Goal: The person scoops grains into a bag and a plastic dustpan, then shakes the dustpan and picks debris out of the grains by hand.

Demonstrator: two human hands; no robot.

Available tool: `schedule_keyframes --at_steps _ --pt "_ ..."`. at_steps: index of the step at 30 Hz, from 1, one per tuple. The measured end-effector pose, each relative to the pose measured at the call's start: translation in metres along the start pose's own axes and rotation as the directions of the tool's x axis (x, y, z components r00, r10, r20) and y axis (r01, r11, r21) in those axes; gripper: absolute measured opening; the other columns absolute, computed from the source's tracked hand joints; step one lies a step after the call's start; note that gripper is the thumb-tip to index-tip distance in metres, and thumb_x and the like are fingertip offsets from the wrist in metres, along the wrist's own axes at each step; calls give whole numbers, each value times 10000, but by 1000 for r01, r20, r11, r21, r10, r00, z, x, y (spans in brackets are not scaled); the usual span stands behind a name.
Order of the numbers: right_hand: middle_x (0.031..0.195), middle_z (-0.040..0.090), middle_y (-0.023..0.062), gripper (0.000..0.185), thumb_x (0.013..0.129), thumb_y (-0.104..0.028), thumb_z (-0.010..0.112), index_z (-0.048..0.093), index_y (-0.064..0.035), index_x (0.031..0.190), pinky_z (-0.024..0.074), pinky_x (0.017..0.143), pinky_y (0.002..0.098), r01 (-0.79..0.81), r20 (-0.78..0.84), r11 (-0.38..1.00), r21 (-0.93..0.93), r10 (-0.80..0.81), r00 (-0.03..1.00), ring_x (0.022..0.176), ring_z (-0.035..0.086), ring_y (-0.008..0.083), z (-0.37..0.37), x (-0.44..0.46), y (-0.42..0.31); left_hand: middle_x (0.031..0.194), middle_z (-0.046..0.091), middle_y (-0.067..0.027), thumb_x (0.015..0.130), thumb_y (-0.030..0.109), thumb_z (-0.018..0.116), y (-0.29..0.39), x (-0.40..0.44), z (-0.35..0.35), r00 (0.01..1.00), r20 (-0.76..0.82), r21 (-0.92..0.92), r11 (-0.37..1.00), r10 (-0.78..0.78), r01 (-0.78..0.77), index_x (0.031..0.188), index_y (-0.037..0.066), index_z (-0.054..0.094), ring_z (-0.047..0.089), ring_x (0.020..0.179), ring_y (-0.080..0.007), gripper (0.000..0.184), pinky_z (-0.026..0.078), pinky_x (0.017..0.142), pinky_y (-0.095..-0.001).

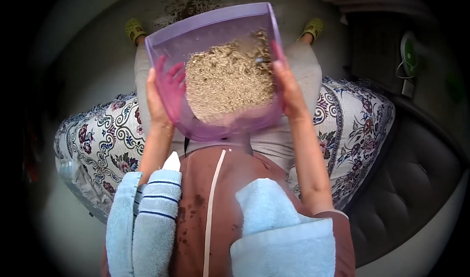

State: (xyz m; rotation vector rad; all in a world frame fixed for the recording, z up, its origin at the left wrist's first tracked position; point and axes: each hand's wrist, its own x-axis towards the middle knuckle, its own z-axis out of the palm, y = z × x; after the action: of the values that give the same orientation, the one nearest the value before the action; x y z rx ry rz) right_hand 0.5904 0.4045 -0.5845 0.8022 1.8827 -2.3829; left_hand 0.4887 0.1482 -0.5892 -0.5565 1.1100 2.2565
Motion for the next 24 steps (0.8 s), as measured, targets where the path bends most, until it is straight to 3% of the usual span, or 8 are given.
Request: schedule_keyframes --at_steps 3,8,10,12,15,17,22,24 --pt "1428 397 124 797 823 -253 616 247 -121 1516 361 1034 321 -161 79 987 -21 163 984 1240 448 200 16 -4 -16 1183 508 -179 947 516 453 12 -2 -4 1000 -12 -55 998 -25 24 1414 112 335 501 1117 -281 628 430 1000 -436" --pt "1399 423 95 857 687 -146 569 304 -125 1502 432 876 237 -263 151 962 -70 271 951 1082 492 145 -14 19 -50 1282 472 -199 989 495 376 19 -37 19 999 -27 -12 999 -44 44 1400 74 343 464 1206 -321 589 390 1046 -454" --pt "1402 422 66 852 674 -146 557 326 -123 1494 429 864 224 -259 168 956 -140 280 945 1062 475 127 -21 22 -71 1291 484 -186 975 349 467 38 -37 8 917 -12 405 841 398 -359 1382 51 376 470 1215 -290 513 385 1053 -419" --pt "1332 423 40 837 669 -169 564 358 -148 1481 426 820 212 -218 224 956 -198 261 939 978 455 93 -23 26 -87 1300 496 -173 960 204 559 65 -32 5 654 184 693 375 734 -616 1365 29 408 475 1224 -259 466 380 1060 -384" --pt "1078 468 51 815 684 -181 587 381 -191 1472 429 736 213 -235 291 942 -238 300 908 822 490 70 -18 16 -117 1225 592 -128 835 -25 634 107 -39 63 518 784 557 -17 342 -831 1136 14 641 569 1128 -227 303 441 982 -357" --pt "1026 491 29 815 683 -178 584 379 -171 1472 424 699 199 -242 328 935 -260 322 888 804 484 59 -16 12 -127 1139 633 -85 794 17 687 98 -19 105 245 968 250 -167 51 -954 1082 100 692 602 1065 -269 300 497 888 -365" --pt "921 566 -19 757 704 -117 552 400 -83 1445 381 594 155 -166 406 964 -207 239 882 671 451 25 -10 2 -128 1142 631 -37 811 115 682 51 12 150 -100 960 -151 -184 -262 -971 1104 126 671 561 1120 -253 293 474 948 -389" --pt "925 586 -12 737 709 -94 550 415 -75 1433 379 581 158 -143 400 966 -215 221 889 657 461 23 -13 0 -127 1145 634 -36 821 133 678 41 17 153 -113 948 -173 -183 -299 -968 1103 123 675 559 1121 -252 282 460 963 -385"
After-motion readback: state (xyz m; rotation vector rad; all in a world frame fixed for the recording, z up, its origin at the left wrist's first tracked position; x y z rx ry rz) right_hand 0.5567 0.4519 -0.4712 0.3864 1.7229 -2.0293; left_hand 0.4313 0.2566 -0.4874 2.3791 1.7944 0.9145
